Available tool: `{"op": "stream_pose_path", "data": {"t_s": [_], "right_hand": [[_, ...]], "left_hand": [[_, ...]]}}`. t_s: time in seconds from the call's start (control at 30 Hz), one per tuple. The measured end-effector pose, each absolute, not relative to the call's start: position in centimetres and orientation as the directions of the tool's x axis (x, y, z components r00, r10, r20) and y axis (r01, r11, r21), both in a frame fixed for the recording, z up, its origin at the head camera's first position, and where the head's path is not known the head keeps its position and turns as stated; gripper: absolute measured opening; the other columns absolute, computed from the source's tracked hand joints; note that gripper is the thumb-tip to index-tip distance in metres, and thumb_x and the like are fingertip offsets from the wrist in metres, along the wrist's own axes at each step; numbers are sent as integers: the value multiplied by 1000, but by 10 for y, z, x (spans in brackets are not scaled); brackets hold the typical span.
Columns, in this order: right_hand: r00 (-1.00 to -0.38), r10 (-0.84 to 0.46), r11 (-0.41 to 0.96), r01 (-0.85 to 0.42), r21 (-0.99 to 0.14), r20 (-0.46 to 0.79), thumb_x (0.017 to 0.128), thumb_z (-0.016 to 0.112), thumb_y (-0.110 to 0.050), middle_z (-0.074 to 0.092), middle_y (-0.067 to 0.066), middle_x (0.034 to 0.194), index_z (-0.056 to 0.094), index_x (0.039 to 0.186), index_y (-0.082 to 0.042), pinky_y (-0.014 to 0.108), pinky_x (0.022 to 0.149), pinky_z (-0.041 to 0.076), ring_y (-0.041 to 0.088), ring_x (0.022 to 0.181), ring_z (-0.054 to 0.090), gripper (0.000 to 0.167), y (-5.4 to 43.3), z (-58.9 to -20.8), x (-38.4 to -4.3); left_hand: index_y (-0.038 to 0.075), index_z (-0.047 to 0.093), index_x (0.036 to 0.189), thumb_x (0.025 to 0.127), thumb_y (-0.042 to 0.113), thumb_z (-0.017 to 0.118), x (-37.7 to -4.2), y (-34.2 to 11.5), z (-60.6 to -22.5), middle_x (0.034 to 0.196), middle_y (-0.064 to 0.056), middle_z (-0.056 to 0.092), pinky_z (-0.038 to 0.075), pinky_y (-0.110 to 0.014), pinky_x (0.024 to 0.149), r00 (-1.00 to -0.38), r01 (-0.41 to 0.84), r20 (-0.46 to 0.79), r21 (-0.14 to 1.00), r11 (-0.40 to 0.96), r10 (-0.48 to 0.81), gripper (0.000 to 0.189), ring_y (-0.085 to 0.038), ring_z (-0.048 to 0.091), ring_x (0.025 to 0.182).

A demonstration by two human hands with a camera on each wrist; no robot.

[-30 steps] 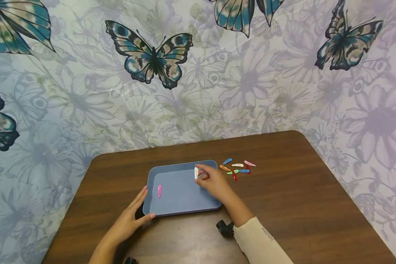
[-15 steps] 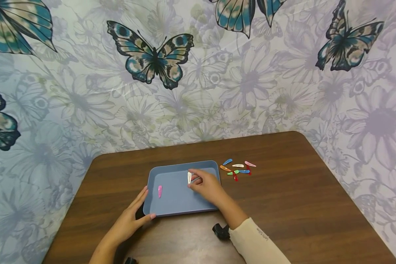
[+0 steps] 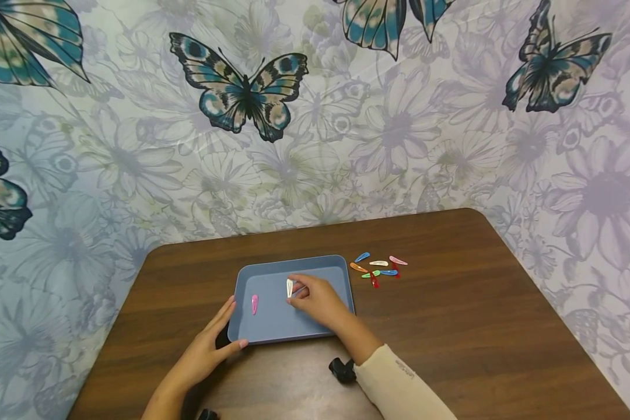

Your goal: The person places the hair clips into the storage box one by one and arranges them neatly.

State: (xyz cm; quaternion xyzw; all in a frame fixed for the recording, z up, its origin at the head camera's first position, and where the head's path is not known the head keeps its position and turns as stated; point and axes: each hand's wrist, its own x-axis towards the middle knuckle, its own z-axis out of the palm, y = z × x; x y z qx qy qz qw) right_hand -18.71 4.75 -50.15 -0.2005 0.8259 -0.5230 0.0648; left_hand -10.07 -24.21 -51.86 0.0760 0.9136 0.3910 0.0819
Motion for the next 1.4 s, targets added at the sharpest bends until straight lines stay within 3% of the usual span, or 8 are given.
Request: {"op": "stream_pose_path", "data": {"t_s": [1.4], "right_hand": [[-884, -452, 414, -326, -850, 119, 87, 81, -14, 73, 4, 102, 63, 135, -2, 20, 73, 55, 13, 87, 71, 53, 5, -507, -184]], "left_hand": [[17, 22, 163, 86, 59, 72, -101, -244, -520, 172, 5, 11, 23, -66, 120, -973, 101, -66, 743, 662, 222, 101, -31, 17, 157]]}}
